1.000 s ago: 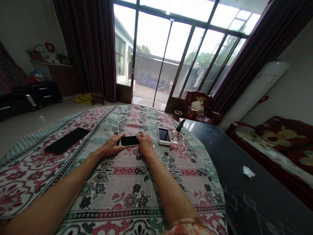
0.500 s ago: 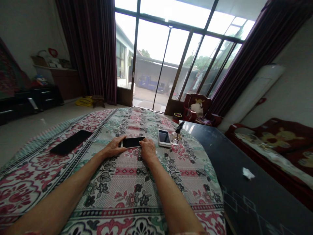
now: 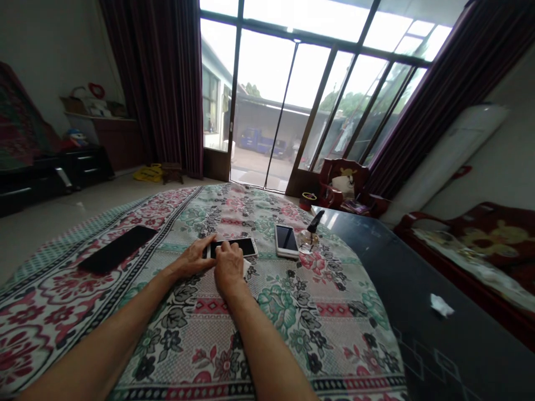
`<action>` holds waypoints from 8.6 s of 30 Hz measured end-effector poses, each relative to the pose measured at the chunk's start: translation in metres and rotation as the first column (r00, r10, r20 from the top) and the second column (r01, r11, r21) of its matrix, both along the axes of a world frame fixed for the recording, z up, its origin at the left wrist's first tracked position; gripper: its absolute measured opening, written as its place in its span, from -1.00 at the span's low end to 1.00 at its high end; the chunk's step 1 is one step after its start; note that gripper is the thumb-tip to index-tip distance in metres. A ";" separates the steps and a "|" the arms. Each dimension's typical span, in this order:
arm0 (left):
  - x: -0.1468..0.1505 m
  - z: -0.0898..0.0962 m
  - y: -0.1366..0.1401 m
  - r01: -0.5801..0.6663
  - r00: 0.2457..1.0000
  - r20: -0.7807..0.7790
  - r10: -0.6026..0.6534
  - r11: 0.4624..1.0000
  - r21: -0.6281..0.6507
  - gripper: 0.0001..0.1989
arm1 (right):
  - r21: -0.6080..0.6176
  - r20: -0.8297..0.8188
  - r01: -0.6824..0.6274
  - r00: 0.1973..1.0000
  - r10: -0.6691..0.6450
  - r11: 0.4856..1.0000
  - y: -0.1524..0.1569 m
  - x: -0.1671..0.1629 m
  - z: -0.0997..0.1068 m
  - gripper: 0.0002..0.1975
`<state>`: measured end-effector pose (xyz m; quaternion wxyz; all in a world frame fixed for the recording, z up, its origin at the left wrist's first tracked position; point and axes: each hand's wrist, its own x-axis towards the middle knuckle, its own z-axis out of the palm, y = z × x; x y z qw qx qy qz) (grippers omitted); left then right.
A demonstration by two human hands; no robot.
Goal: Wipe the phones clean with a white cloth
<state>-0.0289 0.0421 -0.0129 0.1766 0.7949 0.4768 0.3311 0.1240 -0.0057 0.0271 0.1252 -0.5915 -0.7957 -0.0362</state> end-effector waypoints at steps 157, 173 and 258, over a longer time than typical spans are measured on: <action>0.034 0.017 -0.029 -0.086 0.981 -0.160 0.106 0.988 0.128 -0.42 | -0.024 -0.111 0.067 0.991 -0.069 0.997 0.099 0.043 0.001 -0.66; 0.027 0.016 -0.023 -0.021 0.982 -0.186 0.031 0.998 0.055 -0.47 | -0.027 -0.125 -0.187 0.975 0.182 0.982 0.022 0.054 0.006 -0.67; 0.027 0.011 -0.025 -0.069 0.981 -0.177 0.081 0.995 0.073 -0.57 | 0.037 -0.101 -0.203 0.973 0.206 0.978 0.024 0.045 -0.001 -0.70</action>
